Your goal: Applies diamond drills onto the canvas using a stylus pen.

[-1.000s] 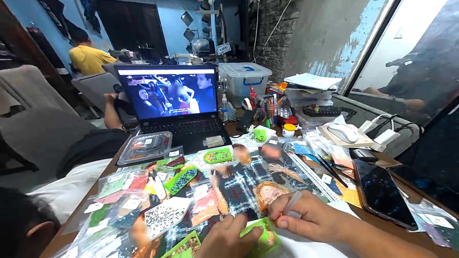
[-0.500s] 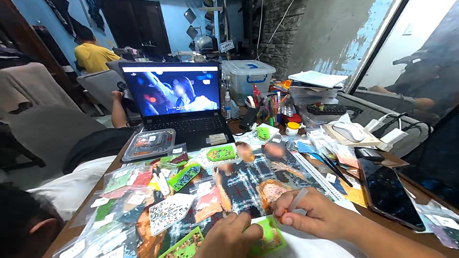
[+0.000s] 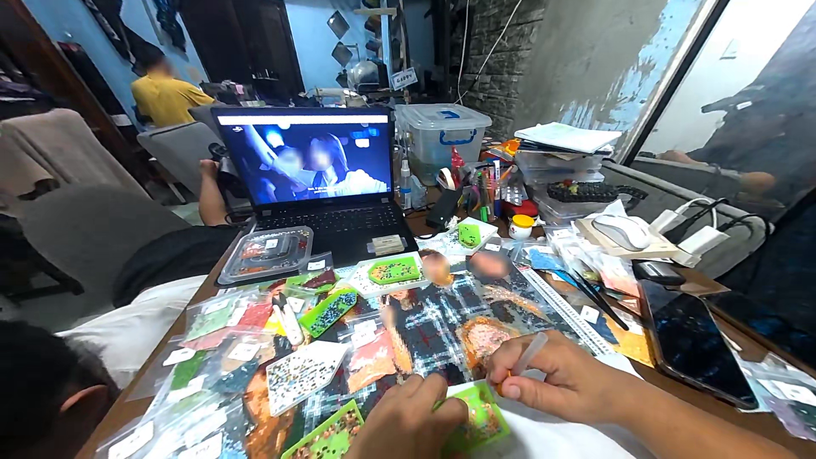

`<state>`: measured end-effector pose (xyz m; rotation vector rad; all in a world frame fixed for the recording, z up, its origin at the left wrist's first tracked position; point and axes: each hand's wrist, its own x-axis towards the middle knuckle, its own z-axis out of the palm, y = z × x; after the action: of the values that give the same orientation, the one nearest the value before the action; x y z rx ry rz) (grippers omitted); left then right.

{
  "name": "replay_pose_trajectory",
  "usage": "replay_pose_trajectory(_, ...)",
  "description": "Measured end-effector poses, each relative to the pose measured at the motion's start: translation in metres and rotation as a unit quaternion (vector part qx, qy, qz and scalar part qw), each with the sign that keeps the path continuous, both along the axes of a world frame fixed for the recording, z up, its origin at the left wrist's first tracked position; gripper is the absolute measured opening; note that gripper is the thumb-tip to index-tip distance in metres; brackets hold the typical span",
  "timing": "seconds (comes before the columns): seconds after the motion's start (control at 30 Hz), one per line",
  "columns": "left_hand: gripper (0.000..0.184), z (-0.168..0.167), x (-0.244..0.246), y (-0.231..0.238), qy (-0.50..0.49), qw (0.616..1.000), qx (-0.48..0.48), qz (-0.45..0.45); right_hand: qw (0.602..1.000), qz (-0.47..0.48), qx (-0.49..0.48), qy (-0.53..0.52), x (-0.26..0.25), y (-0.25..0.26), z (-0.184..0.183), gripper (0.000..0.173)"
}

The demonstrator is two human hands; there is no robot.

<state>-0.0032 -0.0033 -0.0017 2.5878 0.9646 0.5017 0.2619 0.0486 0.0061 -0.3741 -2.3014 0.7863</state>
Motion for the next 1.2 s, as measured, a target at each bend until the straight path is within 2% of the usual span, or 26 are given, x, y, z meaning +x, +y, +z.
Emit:
replay_pose_trajectory(0.53, 0.029, -0.0056, 0.0068, -0.0016, -0.025, 0.999, 0.020, -0.005, 1.000, -0.001, -0.002, 0.003, 0.0006, -0.0005, -0.0001, 0.031)
replay_pose_trajectory(0.7, 0.023, -0.0047, 0.0065, -0.0022, -0.031, 0.999, 0.012, -0.009, 1.000, -0.001, -0.009, 0.011, 0.0012, -0.0014, 0.0009, 0.031)
replay_pose_trajectory(1.2, 0.032, 0.0002, 0.0036, -0.0067, 0.029, 0.999, 0.018, -0.007, 1.000, 0.001, 0.001, 0.009, 0.0011, -0.0005, -0.0004, 0.031)
